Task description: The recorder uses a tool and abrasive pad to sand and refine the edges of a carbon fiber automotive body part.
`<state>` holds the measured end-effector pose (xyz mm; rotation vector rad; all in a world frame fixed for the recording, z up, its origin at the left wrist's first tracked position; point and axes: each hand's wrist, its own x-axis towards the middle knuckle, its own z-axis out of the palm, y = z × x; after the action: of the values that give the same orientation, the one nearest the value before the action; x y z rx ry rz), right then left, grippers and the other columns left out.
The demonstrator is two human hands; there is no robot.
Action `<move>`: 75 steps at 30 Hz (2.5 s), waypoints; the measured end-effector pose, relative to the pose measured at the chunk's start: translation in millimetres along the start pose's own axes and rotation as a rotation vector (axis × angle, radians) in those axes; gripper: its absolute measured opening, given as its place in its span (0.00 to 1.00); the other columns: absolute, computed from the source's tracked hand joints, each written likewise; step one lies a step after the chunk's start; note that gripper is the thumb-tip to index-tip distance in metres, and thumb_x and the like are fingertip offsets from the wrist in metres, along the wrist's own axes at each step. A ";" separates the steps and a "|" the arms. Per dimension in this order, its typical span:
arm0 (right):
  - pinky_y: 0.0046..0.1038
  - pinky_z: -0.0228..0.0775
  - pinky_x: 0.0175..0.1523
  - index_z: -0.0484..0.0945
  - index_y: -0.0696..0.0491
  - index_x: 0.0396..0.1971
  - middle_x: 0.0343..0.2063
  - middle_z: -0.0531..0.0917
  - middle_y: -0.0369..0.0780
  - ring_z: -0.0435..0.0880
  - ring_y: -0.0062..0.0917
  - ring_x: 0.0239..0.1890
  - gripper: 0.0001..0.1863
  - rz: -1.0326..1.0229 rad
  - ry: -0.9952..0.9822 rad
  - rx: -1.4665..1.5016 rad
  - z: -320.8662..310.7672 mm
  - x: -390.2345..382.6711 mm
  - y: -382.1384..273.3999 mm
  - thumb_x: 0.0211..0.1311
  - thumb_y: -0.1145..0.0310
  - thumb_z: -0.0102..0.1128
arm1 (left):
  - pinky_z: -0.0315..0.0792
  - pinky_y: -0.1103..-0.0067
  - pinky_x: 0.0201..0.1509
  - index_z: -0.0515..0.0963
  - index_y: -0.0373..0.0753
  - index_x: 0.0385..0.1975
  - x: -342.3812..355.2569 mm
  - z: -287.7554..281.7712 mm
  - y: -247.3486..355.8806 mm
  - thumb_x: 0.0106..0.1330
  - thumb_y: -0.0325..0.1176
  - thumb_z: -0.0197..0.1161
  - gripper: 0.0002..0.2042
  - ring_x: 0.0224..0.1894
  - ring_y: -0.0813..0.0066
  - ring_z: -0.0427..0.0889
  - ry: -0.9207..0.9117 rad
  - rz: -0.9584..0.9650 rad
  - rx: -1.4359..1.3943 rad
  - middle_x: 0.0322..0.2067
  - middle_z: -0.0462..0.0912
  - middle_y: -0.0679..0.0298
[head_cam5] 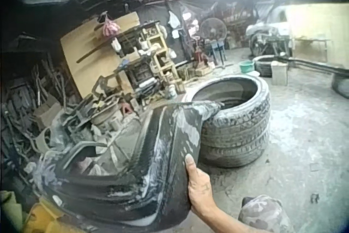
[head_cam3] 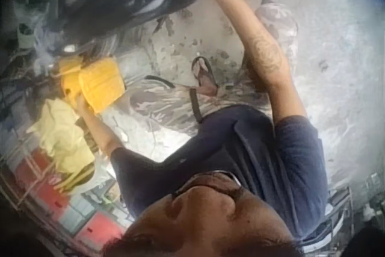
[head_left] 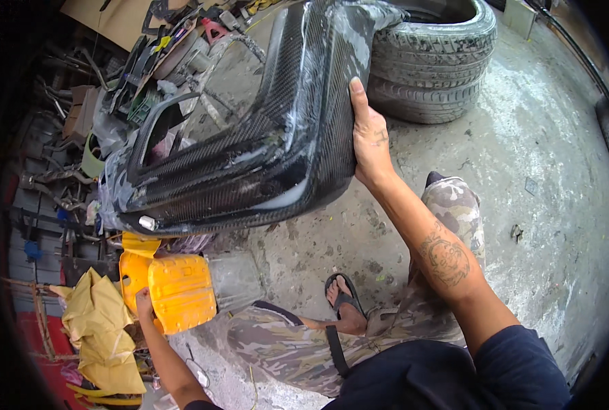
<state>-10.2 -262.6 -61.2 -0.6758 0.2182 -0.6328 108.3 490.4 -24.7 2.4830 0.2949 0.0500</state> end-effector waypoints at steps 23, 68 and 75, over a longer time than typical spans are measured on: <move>0.19 0.67 0.39 0.80 0.59 0.28 0.27 0.79 0.32 0.73 0.15 0.31 0.38 -0.061 0.077 -0.304 -29.7 9.2 31.4 0.68 0.31 0.58 | 0.68 0.78 0.38 0.76 0.32 0.38 0.9 -15.7 84.8 0.73 0.29 0.62 0.06 0.33 0.78 0.70 0.230 0.619 0.397 0.28 0.73 0.68; 0.26 0.77 0.49 0.77 0.54 0.54 0.43 0.84 0.37 0.82 0.19 0.40 0.28 0.195 -0.134 -0.354 -112.8 9.0 23.9 0.74 0.41 0.58 | 0.74 0.77 0.40 0.75 0.24 0.53 -261.8 399.0 295.1 0.66 0.33 0.74 0.23 0.31 0.76 0.81 -0.662 0.245 -0.841 0.35 0.88 0.58; 0.19 0.69 0.31 0.78 0.56 0.56 0.22 0.78 0.29 0.75 0.13 0.23 0.20 -0.319 -0.277 -0.868 -53.8 -96.6 -37.2 0.70 0.64 0.70 | 0.73 0.77 0.37 0.79 0.23 0.44 -269.3 389.5 304.6 0.67 0.36 0.73 0.19 0.30 0.78 0.79 -0.668 0.223 -0.704 0.29 0.88 0.59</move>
<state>-125.1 -253.7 -79.6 -1.6467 0.1196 -0.7341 -52.1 -35.6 -145.2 1.6949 -0.2511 -0.4903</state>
